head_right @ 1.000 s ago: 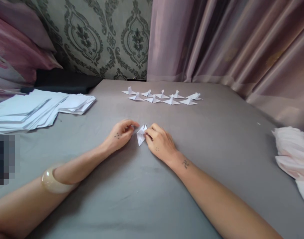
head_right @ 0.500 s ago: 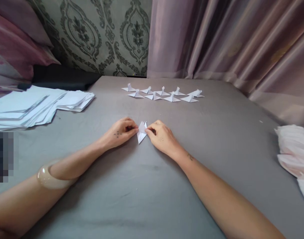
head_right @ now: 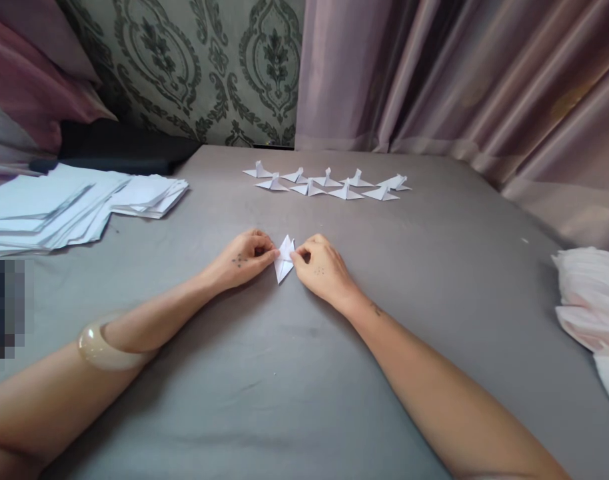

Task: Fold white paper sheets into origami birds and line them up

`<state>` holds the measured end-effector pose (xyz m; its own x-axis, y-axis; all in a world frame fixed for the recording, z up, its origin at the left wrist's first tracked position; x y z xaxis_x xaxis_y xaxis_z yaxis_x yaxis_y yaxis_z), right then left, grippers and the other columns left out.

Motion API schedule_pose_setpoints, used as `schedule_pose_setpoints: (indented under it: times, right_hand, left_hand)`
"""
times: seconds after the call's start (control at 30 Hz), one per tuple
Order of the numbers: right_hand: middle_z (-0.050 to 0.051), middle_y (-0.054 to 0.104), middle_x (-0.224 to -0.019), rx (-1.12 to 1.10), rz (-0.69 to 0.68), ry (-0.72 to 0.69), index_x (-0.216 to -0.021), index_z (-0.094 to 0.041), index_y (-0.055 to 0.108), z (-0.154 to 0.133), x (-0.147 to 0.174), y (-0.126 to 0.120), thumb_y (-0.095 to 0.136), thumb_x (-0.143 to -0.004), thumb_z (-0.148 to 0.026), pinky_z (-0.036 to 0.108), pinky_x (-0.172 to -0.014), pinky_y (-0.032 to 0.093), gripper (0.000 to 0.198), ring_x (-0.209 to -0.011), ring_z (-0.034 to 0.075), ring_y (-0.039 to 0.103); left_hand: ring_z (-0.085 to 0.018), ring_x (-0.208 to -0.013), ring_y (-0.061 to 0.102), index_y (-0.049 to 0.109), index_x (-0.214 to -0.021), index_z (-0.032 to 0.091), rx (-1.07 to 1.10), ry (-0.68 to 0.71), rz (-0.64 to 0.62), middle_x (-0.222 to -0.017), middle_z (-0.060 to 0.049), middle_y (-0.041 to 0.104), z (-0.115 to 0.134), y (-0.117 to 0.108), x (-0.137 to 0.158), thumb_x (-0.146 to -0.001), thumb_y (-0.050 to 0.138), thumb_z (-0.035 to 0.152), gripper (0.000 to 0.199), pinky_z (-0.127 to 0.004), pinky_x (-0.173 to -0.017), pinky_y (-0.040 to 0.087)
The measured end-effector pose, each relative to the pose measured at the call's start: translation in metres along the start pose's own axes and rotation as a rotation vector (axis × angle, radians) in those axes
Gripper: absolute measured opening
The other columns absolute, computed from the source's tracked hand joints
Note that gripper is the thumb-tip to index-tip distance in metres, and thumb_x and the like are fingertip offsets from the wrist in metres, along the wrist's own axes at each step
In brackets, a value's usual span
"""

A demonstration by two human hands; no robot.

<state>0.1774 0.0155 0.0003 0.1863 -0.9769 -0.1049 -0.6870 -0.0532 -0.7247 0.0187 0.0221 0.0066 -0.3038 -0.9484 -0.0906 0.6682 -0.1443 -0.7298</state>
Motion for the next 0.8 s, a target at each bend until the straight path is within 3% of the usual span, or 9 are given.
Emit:
schedule_pose_setpoints:
  times: [0.4, 0.8]
  right_hand:
    - [0.003, 0.059, -0.093, 0.051, 0.006, 0.034, -0.069, -0.020, 0.064, -0.0024, 0.0012, -0.0001, 0.058, -0.081, -0.031, 0.032, -0.076, 0.044, 0.017, -0.075, 0.014, 0.057]
    - [0.003, 0.057, -0.094, 0.064, -0.027, 0.072, -0.067, -0.020, 0.060, -0.0023, 0.0012, 0.0009, 0.057, -0.081, -0.032, 0.031, -0.073, 0.043, 0.018, -0.072, 0.013, 0.054]
  left_hand:
    - [-0.020, -0.088, 0.054, 0.061, -0.071, 0.016, 0.010, 0.074, -0.023, -0.091, -0.009, 0.058, -0.0080, 0.0059, -0.0028, -0.083, 0.054, 0.028, 0.019, -0.035, -0.080, 0.045]
    - [-0.019, -0.086, 0.053, 0.060, -0.073, 0.017, -0.060, 0.089, -0.017, -0.094, -0.008, 0.058, -0.0080, 0.0076, -0.0016, -0.083, 0.055, 0.028, 0.016, -0.034, -0.079, 0.045]
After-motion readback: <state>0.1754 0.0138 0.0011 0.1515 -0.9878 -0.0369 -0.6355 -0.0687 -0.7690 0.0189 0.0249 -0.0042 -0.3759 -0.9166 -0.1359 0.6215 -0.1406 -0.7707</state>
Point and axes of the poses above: each hand's wrist, its own x-axis away from the middle knuckle, its own y-axis out of the palm, z = x × y, the point moved 5 cm from there along -x, towards the middle knuckle
